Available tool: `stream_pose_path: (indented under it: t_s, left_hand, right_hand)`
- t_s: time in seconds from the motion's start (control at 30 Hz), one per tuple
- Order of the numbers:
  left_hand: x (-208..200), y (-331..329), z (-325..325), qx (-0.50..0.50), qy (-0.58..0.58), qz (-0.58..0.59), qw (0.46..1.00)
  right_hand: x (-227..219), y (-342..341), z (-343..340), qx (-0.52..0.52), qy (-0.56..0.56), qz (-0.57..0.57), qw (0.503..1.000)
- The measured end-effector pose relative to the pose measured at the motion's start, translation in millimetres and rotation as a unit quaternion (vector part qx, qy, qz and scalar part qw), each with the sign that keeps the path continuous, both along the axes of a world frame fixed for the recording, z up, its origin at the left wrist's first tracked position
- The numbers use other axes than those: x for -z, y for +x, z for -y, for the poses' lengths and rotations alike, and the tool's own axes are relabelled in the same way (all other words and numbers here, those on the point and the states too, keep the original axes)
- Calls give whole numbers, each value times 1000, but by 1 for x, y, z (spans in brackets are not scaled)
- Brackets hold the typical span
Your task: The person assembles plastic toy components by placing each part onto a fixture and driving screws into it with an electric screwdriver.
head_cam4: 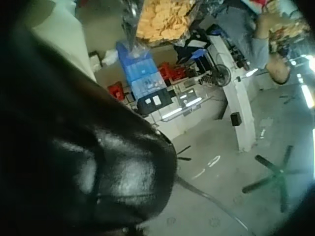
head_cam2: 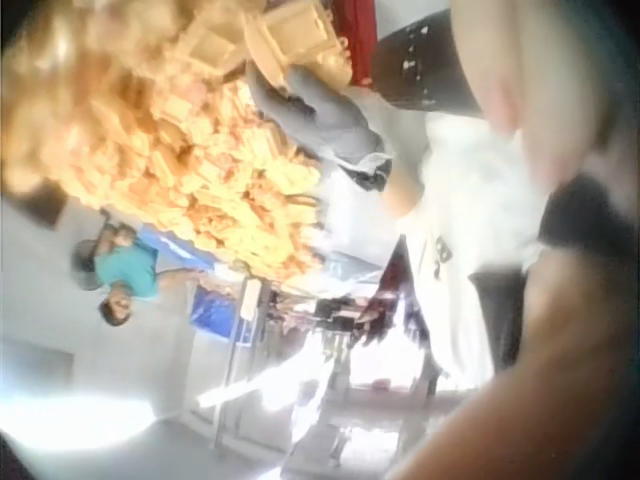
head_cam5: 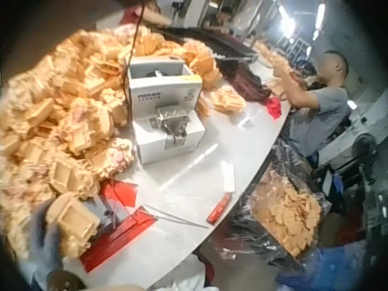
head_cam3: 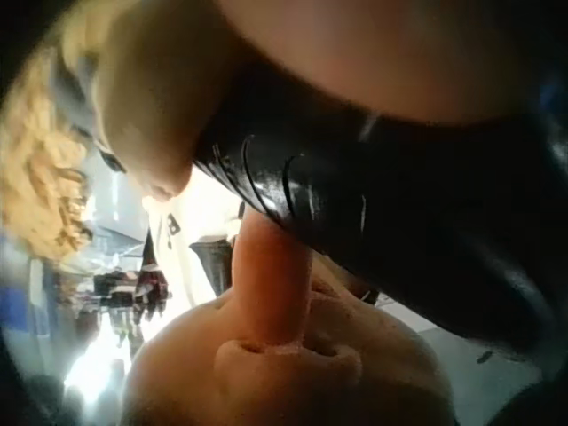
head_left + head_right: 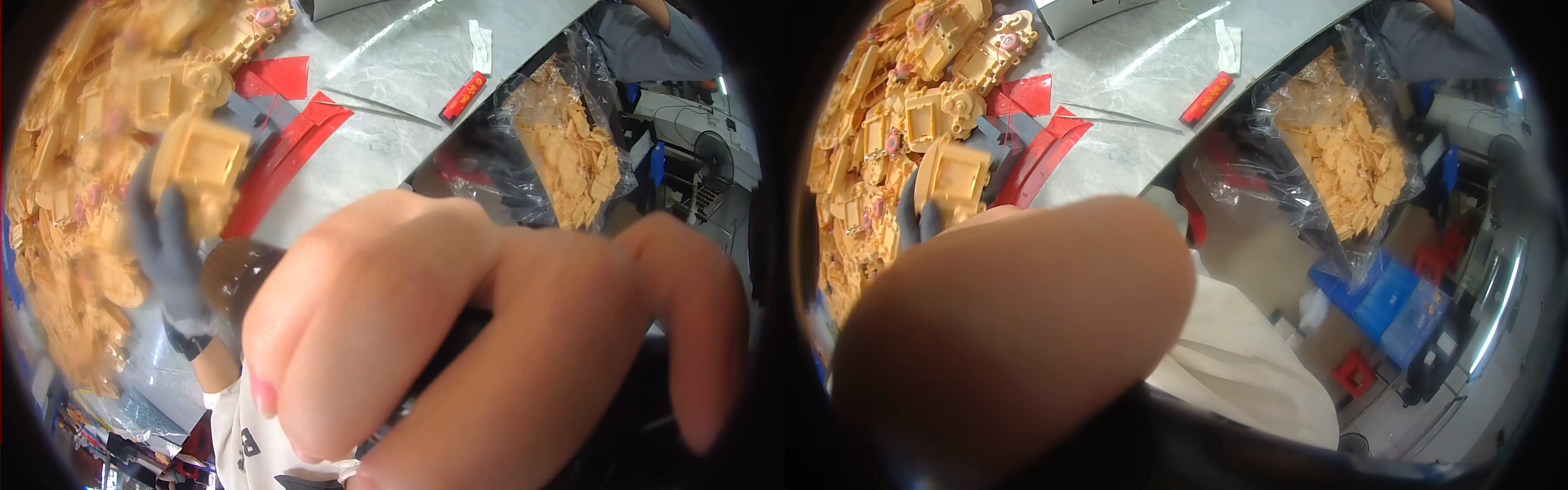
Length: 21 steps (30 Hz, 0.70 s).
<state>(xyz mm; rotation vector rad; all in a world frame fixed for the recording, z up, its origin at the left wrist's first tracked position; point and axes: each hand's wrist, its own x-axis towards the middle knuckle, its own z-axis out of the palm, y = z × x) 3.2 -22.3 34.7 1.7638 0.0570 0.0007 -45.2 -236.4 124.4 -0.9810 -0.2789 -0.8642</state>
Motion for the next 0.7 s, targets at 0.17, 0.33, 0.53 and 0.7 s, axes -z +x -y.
stream_pose_path:
  t_s: [0.17, 0.33, 0.53, 0.7]
  left_hand:
    - [8, 29, -4, 93, 331, 281, 896]
    - [-17, 21, 1, 119, 353, 270, 888]
    - [-26, 19, 2, 167, 420, 231, 861]
    - [-33, 11, -16, 143, 349, 230, 897]
  right_hand:
    - [0, 7, 0, -5, -3, -5, 1000]
    - [-4, 7, -11, -47, 38, -17, 998]
    - [4, 14, 13, -93, 40, -21, 995]
    - [14, 24, 17, -69, 43, -35, 996]
